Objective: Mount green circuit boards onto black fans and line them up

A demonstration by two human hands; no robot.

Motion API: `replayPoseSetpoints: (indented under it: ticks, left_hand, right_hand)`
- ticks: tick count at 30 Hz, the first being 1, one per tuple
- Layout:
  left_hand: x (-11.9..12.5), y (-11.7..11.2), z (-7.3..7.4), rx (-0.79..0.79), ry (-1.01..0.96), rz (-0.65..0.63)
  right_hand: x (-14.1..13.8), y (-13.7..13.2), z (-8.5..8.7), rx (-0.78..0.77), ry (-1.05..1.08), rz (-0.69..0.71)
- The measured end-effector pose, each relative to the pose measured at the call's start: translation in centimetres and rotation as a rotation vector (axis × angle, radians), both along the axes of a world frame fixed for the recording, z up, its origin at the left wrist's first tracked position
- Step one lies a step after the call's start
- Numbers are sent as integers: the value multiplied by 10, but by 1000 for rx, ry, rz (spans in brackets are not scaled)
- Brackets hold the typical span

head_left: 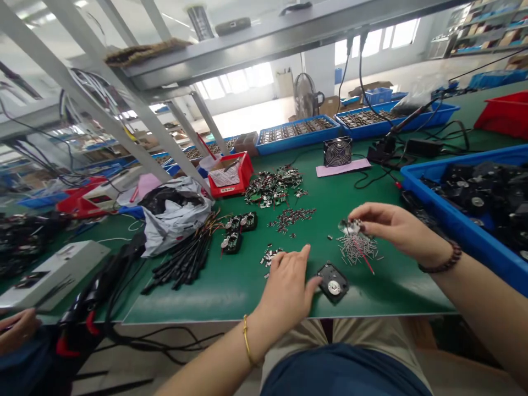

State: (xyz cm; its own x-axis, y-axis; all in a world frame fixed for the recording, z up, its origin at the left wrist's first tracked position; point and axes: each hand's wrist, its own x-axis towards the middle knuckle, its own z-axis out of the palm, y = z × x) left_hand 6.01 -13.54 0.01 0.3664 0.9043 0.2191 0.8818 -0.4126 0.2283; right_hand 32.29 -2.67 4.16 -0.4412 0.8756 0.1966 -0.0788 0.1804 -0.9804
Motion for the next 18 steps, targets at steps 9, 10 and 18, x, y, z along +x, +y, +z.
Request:
replayPoseSetpoints:
  ticks: [9,10,18]
  left_hand:
    - [39,-24,-34,-74,-271,123]
    - [37,-24,-35,-78,-296,99]
    - [26,-22,-37,-100,-371,-22]
  right_hand:
    - [-15,-55,-41,183,-534,65]
    - [-20,-56,-44,186,-542,55]
    - [-26,-63,-58,341,-583,26]
